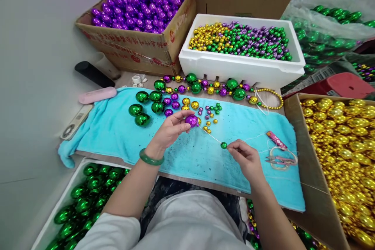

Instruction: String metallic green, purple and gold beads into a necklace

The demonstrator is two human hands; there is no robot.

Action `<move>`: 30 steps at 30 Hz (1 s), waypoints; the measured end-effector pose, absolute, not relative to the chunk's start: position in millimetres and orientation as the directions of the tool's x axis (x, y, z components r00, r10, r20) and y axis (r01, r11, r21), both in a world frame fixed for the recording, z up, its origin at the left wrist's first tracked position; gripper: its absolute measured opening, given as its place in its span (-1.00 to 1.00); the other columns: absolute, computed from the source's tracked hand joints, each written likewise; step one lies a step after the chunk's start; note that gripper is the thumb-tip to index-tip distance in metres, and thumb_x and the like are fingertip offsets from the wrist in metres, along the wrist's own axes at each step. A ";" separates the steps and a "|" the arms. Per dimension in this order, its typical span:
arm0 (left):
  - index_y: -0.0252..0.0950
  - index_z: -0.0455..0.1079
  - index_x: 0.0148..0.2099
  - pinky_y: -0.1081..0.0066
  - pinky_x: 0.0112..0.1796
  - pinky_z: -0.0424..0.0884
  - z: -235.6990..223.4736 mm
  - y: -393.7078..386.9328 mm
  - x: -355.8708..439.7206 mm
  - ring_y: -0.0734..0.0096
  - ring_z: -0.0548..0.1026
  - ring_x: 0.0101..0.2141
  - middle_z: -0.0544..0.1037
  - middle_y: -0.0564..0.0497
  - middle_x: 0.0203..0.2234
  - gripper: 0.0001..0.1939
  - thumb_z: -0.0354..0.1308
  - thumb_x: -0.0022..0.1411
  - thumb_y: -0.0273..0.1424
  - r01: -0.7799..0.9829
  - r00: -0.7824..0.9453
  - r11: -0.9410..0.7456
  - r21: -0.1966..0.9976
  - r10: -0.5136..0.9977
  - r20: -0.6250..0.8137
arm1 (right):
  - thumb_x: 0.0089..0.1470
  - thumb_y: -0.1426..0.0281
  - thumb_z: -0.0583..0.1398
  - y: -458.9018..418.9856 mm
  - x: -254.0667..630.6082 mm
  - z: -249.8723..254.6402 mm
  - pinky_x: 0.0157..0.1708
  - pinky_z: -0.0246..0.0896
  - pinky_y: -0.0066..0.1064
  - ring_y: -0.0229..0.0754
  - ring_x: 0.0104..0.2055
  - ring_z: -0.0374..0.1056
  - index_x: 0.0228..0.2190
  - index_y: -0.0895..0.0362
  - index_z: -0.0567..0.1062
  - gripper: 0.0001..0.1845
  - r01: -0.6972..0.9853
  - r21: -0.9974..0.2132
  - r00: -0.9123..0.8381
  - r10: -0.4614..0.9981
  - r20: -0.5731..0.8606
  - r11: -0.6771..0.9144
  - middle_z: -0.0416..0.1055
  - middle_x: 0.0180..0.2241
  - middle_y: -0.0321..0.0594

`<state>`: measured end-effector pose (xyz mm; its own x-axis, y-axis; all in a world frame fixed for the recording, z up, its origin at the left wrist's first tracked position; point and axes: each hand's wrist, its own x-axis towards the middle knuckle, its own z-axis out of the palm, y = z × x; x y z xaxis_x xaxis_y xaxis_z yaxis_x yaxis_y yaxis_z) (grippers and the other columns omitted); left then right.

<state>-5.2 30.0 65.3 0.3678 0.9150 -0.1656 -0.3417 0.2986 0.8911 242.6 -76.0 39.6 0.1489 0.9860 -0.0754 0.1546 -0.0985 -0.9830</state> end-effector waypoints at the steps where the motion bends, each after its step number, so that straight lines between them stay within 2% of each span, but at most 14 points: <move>1: -0.25 0.56 -0.10 0.46 -0.44 0.35 65.4 29.2 -3.9 0.50 0.41 -0.44 0.55 -0.02 -0.33 -0.61 0.42 -0.06 -0.43 -0.348 0.374 0.303 0.887 0.913 -0.165 | -0.03 0.28 0.26 -75.8 241.4 38.8 -0.55 0.02 -0.41 -0.27 -0.53 0.15 -0.54 0.11 0.55 -0.83 0.148 -0.984 0.149 0.986 -0.082 -0.104 0.35 -0.54 -0.25; 7: -0.24 0.55 -0.05 0.47 -0.41 0.38 61.3 28.6 -2.7 0.47 0.45 -0.39 0.56 -0.05 -0.27 -0.59 0.40 -0.01 -0.40 -0.383 0.409 0.363 0.849 0.891 -0.197 | -0.05 0.27 0.27 -75.5 239.4 35.1 -0.57 -0.02 -0.42 -0.30 -0.55 0.11 -0.54 0.12 0.53 -0.82 0.106 -0.985 0.152 0.981 -0.118 -0.134 0.34 -0.54 -0.25; 12: -0.23 0.53 0.00 0.46 -0.37 0.41 58.9 28.5 -1.9 0.44 0.47 -0.32 0.56 -0.08 -0.17 -0.60 0.33 0.06 -0.44 -0.364 0.400 0.358 0.860 0.894 -0.203 | -0.06 0.27 0.26 -75.4 241.0 35.1 -0.54 0.03 -0.41 -0.27 -0.53 0.15 -0.54 0.11 0.53 -0.82 0.117 -0.985 0.172 0.979 -0.106 -0.127 0.35 -0.54 -0.24; 16: -0.23 0.52 0.02 0.48 -0.34 0.43 57.5 29.3 0.5 0.41 0.47 -0.25 0.54 -0.09 -0.11 -0.58 0.32 0.06 -0.45 -0.381 0.392 0.345 0.858 0.901 -0.188 | -0.03 0.28 0.25 -75.8 238.5 34.2 -0.53 0.06 -0.40 -0.26 -0.51 0.17 -0.53 0.11 0.55 -0.83 0.157 -0.981 0.181 0.980 -0.083 -0.112 0.35 -0.54 -0.24; 20: -0.24 0.54 -0.06 0.49 -0.36 0.43 54.7 30.3 3.1 0.42 0.47 -0.26 0.56 -0.07 -0.16 -0.66 0.34 0.07 -0.40 -0.352 0.333 0.319 0.880 0.921 -0.201 | -0.03 0.28 0.25 -76.2 236.3 30.6 -0.53 0.07 -0.42 -0.26 -0.51 0.17 -0.52 0.12 0.55 -0.83 0.187 -0.977 0.178 0.981 -0.071 -0.105 0.35 -0.54 -0.24; 27: -0.21 0.53 -0.05 0.46 -0.32 0.45 53.7 27.7 5.3 0.39 0.50 -0.20 0.57 -0.07 -0.09 -0.63 0.37 0.04 -0.40 -0.344 0.342 0.275 0.898 0.927 -0.153 | -0.04 0.26 0.25 -77.6 237.1 25.2 -0.57 0.00 -0.44 -0.32 -0.56 0.10 -0.52 0.13 0.54 -0.81 0.095 -0.983 0.146 0.979 -0.143 -0.158 0.32 -0.55 -0.28; 30: -0.19 0.53 -0.05 0.43 -0.21 0.47 53.1 26.2 7.8 0.34 0.50 -0.13 0.56 -0.06 -0.05 -0.58 0.41 -0.02 -0.42 -0.312 0.318 0.213 0.926 0.942 -0.109 | -0.06 0.26 0.25 -77.4 235.6 25.1 -0.58 -0.03 -0.44 -0.33 -0.56 0.09 -0.53 0.14 0.53 -0.81 0.087 -0.981 0.170 0.973 -0.156 -0.173 0.30 -0.56 -0.29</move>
